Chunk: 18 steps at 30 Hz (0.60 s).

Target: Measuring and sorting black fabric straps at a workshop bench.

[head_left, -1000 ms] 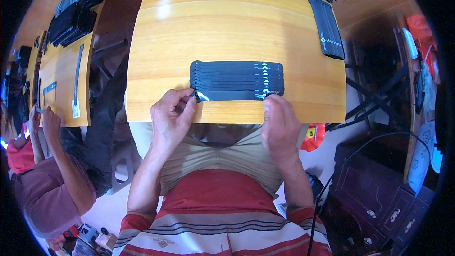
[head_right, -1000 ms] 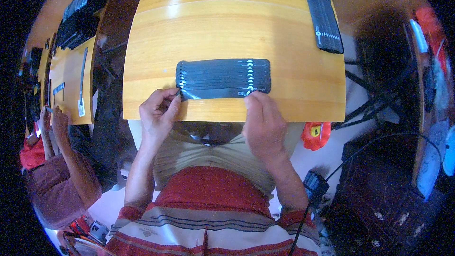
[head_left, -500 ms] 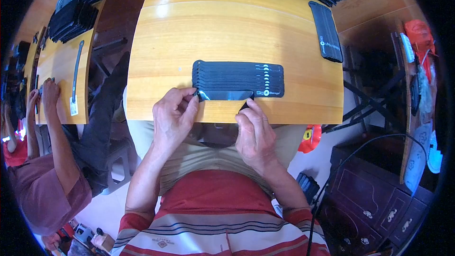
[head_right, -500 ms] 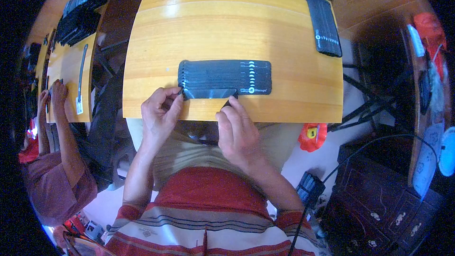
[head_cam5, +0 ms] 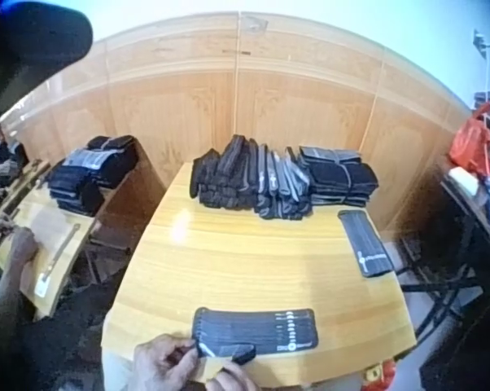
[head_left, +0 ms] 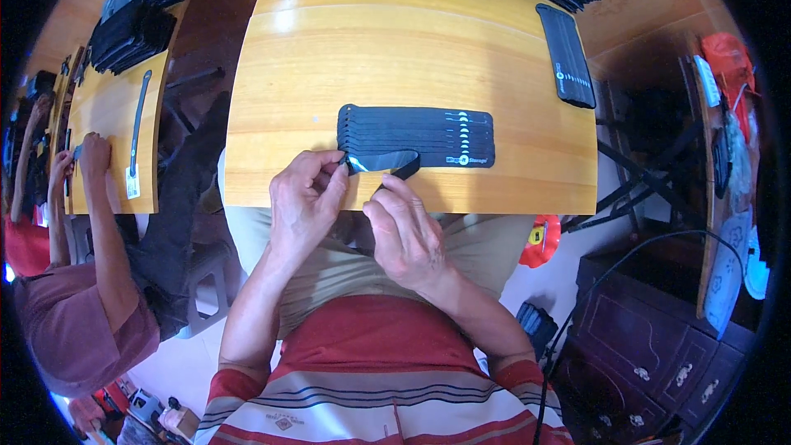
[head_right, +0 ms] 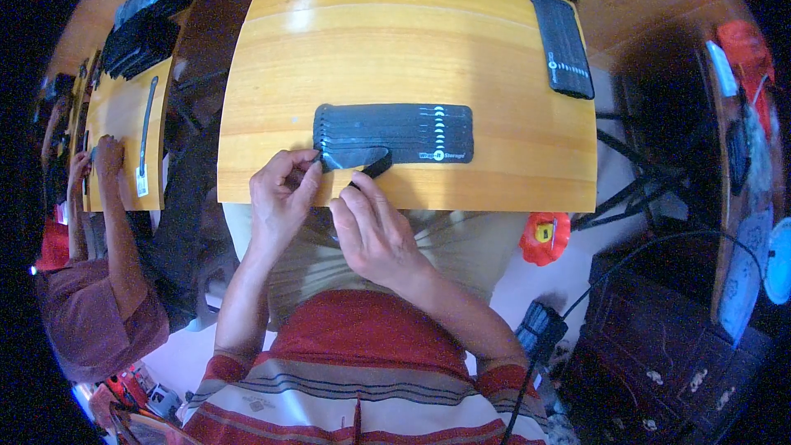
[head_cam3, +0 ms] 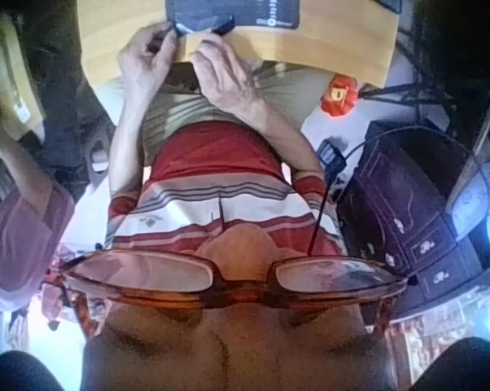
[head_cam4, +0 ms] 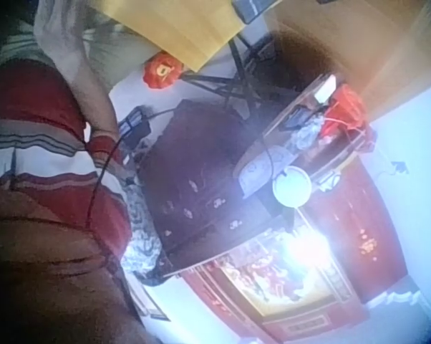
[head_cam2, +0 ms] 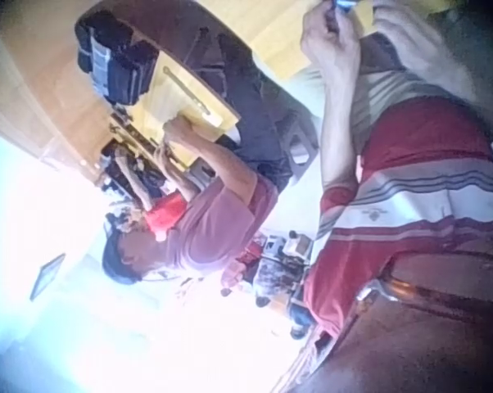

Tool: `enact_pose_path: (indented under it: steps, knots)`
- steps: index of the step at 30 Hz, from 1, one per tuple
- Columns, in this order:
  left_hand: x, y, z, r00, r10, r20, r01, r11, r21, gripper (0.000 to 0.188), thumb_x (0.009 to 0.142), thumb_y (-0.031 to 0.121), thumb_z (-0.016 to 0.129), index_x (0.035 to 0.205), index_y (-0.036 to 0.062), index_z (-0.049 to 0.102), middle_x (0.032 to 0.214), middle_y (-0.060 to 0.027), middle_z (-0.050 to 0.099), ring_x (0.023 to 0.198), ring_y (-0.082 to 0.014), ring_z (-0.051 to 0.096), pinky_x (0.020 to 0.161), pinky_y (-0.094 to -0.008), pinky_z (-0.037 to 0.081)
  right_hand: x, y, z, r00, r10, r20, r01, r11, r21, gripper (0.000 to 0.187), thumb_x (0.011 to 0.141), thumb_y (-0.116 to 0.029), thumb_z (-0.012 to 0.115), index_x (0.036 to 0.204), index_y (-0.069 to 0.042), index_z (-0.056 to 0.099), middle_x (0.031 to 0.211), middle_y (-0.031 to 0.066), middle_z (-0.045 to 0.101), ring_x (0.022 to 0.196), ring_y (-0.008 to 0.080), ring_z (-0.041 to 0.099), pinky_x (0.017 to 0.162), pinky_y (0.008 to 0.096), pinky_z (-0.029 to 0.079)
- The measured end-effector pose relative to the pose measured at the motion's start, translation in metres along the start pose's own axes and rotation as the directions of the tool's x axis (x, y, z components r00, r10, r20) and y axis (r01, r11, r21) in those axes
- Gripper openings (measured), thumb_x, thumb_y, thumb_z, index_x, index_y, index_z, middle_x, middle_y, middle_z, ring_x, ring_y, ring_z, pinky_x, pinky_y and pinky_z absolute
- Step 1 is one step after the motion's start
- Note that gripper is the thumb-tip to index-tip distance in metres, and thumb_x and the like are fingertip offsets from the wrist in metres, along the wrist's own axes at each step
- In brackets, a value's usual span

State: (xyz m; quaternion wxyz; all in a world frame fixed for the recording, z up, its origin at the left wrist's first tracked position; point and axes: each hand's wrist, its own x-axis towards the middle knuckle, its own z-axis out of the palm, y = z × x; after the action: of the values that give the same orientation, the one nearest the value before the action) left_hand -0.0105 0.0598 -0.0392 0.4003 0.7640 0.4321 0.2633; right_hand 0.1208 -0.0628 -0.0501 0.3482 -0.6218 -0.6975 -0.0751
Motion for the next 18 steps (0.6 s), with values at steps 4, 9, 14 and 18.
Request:
enact_pose_path:
  steps: [4, 9, 14, 18]
  knots:
    - [-0.001, -0.003, 0.0, 1.0, 0.009, 0.003, -0.009, 1.0, -0.02, 0.018, 0.089, 0.004, 0.073, 0.106, -0.0025, 0.072, 0.083, -0.0121, 0.07, 0.064, -0.0175, 0.067, 0.061, -0.031, 0.054, 0.012, -0.012, 0.004, 0.999, -0.049, 0.017, 0.049, 0.998, 0.044, 0.025, 0.083, -0.007, 0.065, 0.103, 0.007, 0.064, 0.108, 0.0214, 0.061, 0.113, 0.0394, 0.065, 0.093, 0.0424, 0.058]
    - [0.0, -0.003, -0.002, 1.0, 0.012, 0.011, -0.012, 1.0, -0.017, 0.018, 0.089, 0.004, 0.073, 0.106, -0.0028, 0.072, 0.084, -0.0125, 0.07, 0.065, -0.0178, 0.068, 0.061, -0.0307, 0.054, 0.016, -0.025, 0.013, 0.998, -0.058, -0.039, 0.063, 0.991, 0.122, 0.027, 0.079, -0.002, 0.069, 0.104, 0.007, 0.064, 0.104, 0.0202, 0.064, 0.106, 0.0372, 0.068, 0.083, 0.0402, 0.061]
    - [0.001, -0.004, -0.002, 1.0, 0.001, 0.009, -0.001, 0.999, -0.035, 0.017, 0.09, 0.005, 0.073, 0.106, -0.0023, 0.071, 0.083, -0.0121, 0.071, 0.066, -0.0172, 0.068, 0.061, -0.0309, 0.054, 0.012, -0.027, 0.012, 0.997, -0.062, -0.04, 0.067, 0.985, 0.156, 0.029, 0.078, -0.002, 0.07, 0.105, 0.007, 0.064, 0.105, 0.0198, 0.064, 0.106, 0.0371, 0.068, 0.083, 0.0403, 0.061]
    - [0.001, -0.004, -0.003, 1.0, 0.008, 0.004, -0.008, 0.999, -0.047, 0.017, 0.091, 0.006, 0.073, 0.106, -0.002, 0.071, 0.081, -0.0112, 0.071, 0.065, -0.0168, 0.067, 0.06, -0.0311, 0.054, 0.013, -0.029, 0.01, 0.995, -0.064, -0.073, 0.075, 0.984, 0.161, 0.03, 0.078, -0.002, 0.07, 0.106, 0.006, 0.064, 0.104, 0.0194, 0.064, 0.104, 0.0371, 0.068, 0.081, 0.0397, 0.061]
